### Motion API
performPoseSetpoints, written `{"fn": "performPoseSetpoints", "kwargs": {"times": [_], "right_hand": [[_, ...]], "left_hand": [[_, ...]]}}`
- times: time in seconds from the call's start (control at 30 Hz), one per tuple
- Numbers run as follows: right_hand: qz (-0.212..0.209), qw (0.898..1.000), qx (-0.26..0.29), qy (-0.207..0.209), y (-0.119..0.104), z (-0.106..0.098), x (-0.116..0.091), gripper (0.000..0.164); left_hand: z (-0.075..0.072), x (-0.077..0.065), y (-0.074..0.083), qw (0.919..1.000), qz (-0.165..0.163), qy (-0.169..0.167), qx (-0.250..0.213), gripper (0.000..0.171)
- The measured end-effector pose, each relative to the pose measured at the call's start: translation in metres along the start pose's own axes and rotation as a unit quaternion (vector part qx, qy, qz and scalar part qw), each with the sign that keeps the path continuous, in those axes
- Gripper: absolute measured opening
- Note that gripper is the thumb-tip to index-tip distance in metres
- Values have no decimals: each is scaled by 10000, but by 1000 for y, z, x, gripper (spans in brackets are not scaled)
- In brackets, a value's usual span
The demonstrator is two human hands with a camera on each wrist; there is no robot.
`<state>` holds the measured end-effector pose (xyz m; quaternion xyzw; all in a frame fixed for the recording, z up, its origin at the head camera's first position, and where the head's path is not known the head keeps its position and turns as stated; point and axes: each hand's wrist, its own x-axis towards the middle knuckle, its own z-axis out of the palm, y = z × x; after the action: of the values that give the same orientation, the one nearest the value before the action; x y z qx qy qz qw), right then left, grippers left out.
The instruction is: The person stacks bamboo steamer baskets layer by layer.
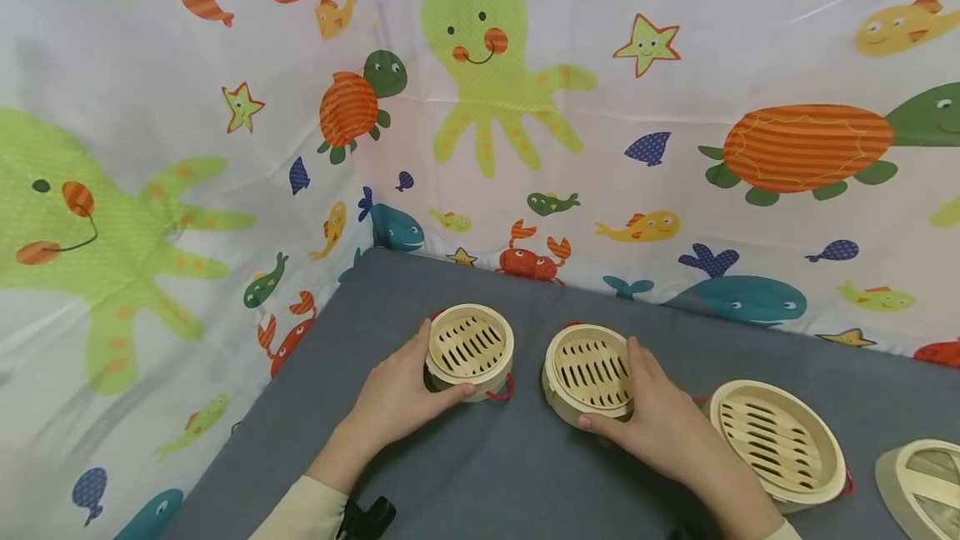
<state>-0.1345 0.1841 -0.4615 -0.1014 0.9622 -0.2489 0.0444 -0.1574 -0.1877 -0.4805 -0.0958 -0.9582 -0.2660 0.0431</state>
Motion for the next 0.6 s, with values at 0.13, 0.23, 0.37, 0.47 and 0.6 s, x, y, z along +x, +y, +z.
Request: {"fn": "performPoseSetpoints", "kwargs": {"times": [0.13, 0.23, 0.37, 0.47, 0.6], "right_hand": [[19, 9996, 268, 117, 0, 1, 3, 146], [-5, 9989, 406, 230, 0, 2, 4, 143], [-8, 9983, 491, 328, 1, 4, 4, 142], [-8, 9976, 567, 395, 2, 5, 4, 140], [-48, 9964, 679, 501, 4, 6, 5, 137]], "left_hand": [[1, -1, -5, 9994, 38, -1, -355, 128], [3, -1, -10, 9968, 21, 54, -795, 127], [6, 0, -17, 9924, 46, 130, -1220, 125], [8, 2, -20, 9903, 121, 200, -1367, 121], [9, 2, -22, 9882, 141, 242, -1508, 119]]}}
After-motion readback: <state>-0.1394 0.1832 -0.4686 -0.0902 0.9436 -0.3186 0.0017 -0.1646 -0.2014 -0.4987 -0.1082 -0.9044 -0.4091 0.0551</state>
